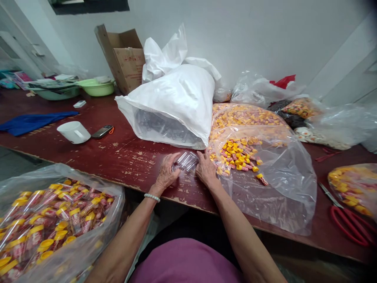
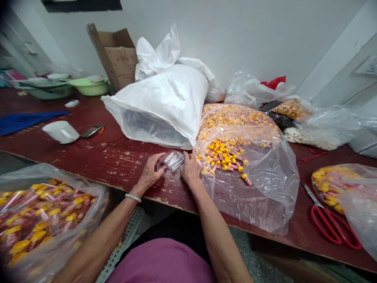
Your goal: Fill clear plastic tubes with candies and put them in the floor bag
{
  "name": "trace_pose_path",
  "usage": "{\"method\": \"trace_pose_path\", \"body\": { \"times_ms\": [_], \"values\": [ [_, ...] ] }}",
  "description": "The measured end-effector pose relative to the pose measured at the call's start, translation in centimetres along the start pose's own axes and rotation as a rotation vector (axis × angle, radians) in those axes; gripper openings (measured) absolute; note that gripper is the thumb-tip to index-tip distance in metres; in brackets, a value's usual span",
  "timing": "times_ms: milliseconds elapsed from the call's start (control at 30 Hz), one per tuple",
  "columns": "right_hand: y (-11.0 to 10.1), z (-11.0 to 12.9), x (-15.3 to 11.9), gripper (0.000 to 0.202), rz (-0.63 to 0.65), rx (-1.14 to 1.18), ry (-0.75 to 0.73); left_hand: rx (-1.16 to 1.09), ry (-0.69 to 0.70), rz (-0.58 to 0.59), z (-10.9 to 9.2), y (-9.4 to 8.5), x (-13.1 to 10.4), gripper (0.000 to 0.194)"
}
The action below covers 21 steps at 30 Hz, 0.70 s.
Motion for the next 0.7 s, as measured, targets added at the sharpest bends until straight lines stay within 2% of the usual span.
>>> {"method": "trace_pose_path", "body": {
  "times_ms": [133, 233, 333, 433, 567, 700],
  "values": [
    [-0.1, -0.1, -0.3, 0.054, 0.011, 0.008, -0.045, 0.084, 0.005, 0.054, 0.8, -0.7, -1.2, 0.053],
    [-0.1, 0.1, -0.7, 0.055, -0.055, 0.01, -0.058, 0.16, 0.0, 0.083, 1.4, -1.0, -2.0, 0.048],
    [-0.2, 0.8, -1.3, 0.059, -0.122, -0.004, -0.18, 0.179, -0.02, 0.081, 1.9, -1.3, -2.5, 0.048],
    [0.1, 1.3, -1.6, 0.059, -0.113, 0.03, -0.313, 0.191, -0.04, 0.064, 2.2, -1.4, -2.5, 0.049],
    [0.5, 0.8, -1.3, 0.049, -0.101, 0.12, -0.305, 0.179, -0.076, 0.032, 2.4, -1.5, -2.0, 0.05],
    [0.5, 0.5, -1.5, 0.053, -0.075, 0.107, -0.312, 0.103, -0.12, -0.005, 2.7, -2.0, -1.5, 0.053]
  ]
}}
Point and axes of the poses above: each hand's wrist, its own x-axis towards the middle knuckle, its own y-axis out of the palm, z = x × y, the point moved 3 cm from there along x, towards the middle knuckle, and after that the axes turned 8 degrees about y, right-handed, at the moved point
